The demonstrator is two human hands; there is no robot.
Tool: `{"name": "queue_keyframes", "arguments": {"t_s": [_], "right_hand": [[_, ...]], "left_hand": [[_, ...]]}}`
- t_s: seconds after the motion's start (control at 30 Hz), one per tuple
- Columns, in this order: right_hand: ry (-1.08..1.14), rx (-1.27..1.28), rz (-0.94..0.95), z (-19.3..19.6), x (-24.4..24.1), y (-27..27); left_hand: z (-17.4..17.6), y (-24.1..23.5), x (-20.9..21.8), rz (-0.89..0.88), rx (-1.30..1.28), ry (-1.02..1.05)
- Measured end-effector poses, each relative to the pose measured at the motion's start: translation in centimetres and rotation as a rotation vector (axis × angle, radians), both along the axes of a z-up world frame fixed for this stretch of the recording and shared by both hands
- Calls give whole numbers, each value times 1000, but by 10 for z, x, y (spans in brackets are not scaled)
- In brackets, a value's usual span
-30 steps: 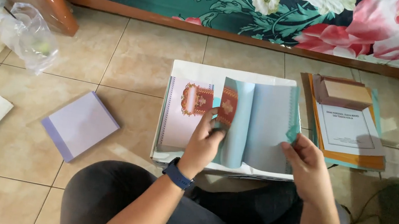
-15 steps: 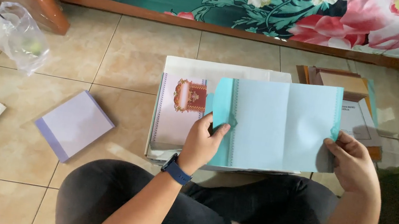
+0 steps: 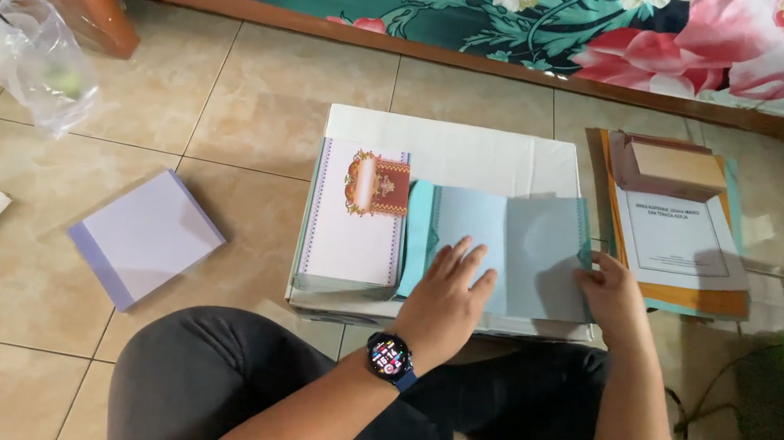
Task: A person sits on the floor and flips through the pages of several printed booklets, inspecting the folds and layout.
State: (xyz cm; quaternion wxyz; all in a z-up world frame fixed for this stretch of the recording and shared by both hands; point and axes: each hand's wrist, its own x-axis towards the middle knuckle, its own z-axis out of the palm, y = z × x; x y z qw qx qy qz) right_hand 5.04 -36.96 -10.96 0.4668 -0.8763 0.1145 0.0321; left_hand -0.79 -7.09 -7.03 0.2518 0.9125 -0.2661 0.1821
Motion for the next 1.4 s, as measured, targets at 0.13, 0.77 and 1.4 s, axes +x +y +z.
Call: {"name": "queue_keyframes", "arguments": {"t_s": [0.13, 0.77, 1.4], "right_hand": [[42, -111, -2, -4, 6, -1], [-81, -814, 113, 30, -12, 50], [-37, -876, 589, -24, 53, 120]], "left_hand": [[-28, -2, 4, -47, 225, 272], [-30, 1, 6, 90, 358, 590], [-45, -7, 1, 140, 205, 632]]}}
